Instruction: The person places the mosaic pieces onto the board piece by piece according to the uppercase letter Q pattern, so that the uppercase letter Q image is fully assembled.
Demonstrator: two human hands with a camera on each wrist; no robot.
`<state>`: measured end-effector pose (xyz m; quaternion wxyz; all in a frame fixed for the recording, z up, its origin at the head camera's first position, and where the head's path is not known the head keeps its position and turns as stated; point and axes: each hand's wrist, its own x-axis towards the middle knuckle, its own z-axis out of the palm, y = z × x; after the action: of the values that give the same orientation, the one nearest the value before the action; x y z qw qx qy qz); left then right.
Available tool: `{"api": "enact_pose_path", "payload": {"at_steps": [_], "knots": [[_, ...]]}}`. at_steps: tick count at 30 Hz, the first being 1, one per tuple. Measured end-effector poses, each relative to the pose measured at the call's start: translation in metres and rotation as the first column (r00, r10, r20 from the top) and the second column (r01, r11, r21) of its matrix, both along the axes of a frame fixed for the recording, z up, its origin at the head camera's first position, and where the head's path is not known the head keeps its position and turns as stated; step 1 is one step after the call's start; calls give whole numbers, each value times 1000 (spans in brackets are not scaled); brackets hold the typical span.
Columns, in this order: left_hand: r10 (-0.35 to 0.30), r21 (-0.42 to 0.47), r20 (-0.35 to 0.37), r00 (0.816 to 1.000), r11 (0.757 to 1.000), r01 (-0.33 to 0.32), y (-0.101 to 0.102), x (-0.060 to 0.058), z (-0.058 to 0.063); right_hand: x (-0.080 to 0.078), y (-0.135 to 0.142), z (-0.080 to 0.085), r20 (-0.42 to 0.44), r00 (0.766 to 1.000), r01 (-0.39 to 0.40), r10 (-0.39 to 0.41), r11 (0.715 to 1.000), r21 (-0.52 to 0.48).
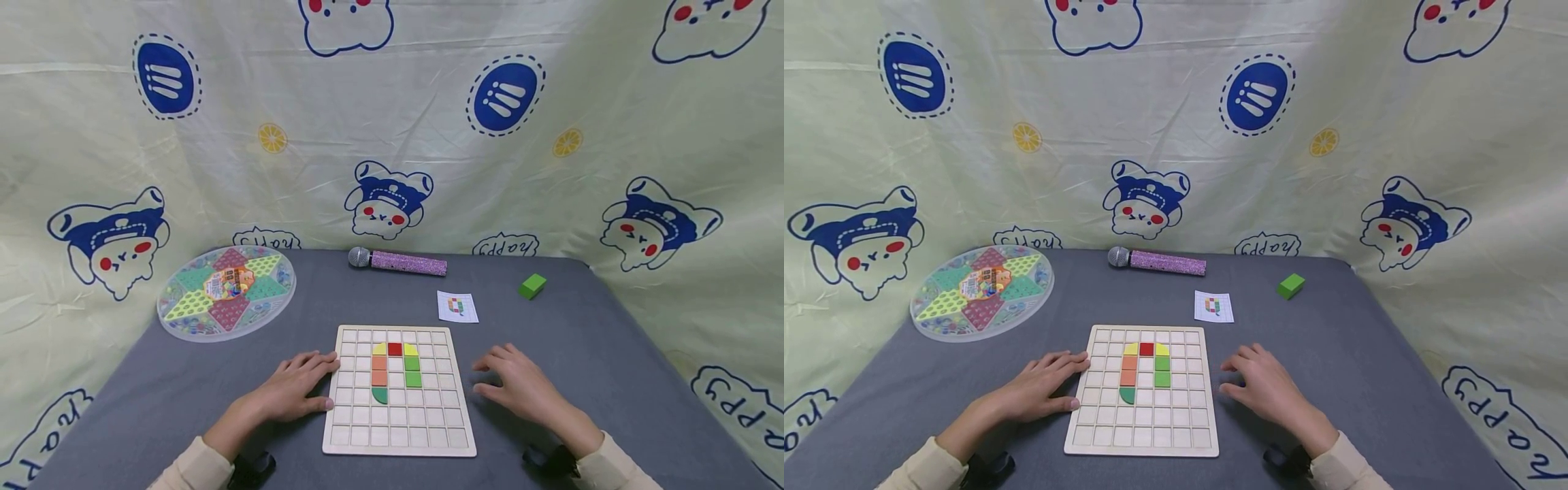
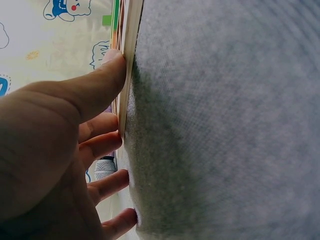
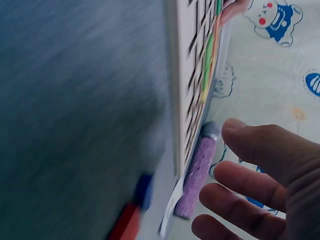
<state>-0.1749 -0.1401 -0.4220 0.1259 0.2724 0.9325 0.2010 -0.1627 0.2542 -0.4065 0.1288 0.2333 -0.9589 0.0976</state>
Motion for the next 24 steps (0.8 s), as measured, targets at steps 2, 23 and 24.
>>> {"api": "enact_pose_path", "payload": {"at_steps": [2, 23, 24], "knots": [[3, -3, 3, 1000, 1000, -3, 0, 0, 0, 2, 8, -3, -10, 1000, 5, -5, 1000, -3], [8, -7, -1, 1000, 1000, -8, 1, 0, 0, 9, 45, -10, 95, 987, 122, -131, 988, 90], [8, -7, 0, 1000, 1000, -8, 1, 0, 0, 9, 45, -10, 101, 985, 130, -139, 987, 93]]}}
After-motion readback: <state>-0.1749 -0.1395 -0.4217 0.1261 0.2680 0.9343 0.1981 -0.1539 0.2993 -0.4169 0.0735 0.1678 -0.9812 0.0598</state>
